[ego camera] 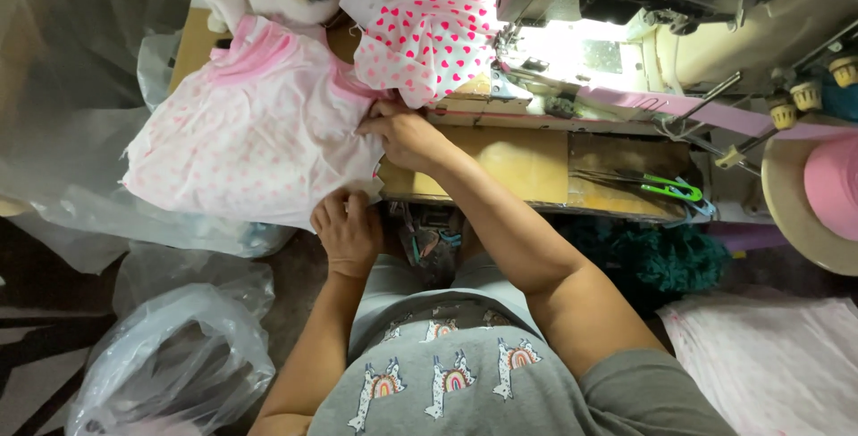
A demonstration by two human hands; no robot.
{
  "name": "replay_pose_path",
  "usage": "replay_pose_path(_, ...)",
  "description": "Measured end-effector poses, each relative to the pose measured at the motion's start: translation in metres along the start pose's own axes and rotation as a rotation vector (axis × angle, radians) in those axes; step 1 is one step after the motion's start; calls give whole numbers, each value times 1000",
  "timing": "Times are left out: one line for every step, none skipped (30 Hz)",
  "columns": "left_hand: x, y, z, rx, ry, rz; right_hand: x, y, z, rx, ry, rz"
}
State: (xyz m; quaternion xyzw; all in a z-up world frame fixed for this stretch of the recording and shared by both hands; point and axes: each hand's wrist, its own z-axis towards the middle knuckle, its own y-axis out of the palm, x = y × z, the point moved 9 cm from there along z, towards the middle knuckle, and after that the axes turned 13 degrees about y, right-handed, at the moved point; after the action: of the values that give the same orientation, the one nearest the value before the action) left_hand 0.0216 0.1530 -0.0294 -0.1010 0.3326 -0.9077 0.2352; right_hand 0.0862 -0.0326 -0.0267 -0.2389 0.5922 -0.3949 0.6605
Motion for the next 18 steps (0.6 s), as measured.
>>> replay_pose_path(-4, 3, -4, -8, 6, 4, -8, -6, -4, 1, -32, 45)
replay_pose_path(-8, 7, -8, -17, 13, 8, -17, -11, -9, 3, -65, 90)
replay_pose_path(-10, 3, -9, -20, 13, 6, -16, -13, -11, 2, -61, 91)
replay_pose_path(-15, 2, -10, -21, -22, -105, -18, -12, -15, -27, -71, 95)
replay_pose_path(-20, 1, -10, -17, -56, -214, -20, -13, -16, -53, -85, 97)
replay_pose_path(-22, -1, -11, -16, -56, -214, -23, -19, -19, -52, -86, 96)
replay_pose_path(-28, 2, -14, -13, -103, -342, -27, -24, -23, -50, -95, 105)
replay_pose_path(-33, 4, -16, -11, -150, -470, -31, -30, -26, -47, -104, 115)
replay_pose_path(-29, 9, -19, -12, -148, -471, -28, -27, -23, -45, -102, 116)
replay_pose_path(-21, 11, -19, -30, -91, -367, -30, -26, -21, -30, -147, 104)
replay_pose_path(-13, 13, -22, -50, -36, -262, -31, -23, -21, -17, -191, 96)
replay_pose_path(-4, 4, -15, -54, -36, -262, -25, -15, -17, -18, -189, 98)
replay_pose_path(1, -4, -4, -45, -43, -190, -20, -12, -11, -7, -208, 106)
replay_pose_path(7, -13, 8, -36, -50, -117, -15, -9, -4, 4, -227, 114)
replay_pose_path(8, -8, 13, -34, -42, -121, -7, -3, 1, 12, -224, 111)
replay_pose_path(9, -8, 18, -7, -18, -44, 2, 5, 8, 23, -196, 58)
replay_pose_path(11, -10, 18, 14, -2, 38, 10, 18, 12, 25, -169, 11)
replay_pose_path(8, -6, 15, 10, -2, 38, 9, 17, 8, 24, -167, 14)
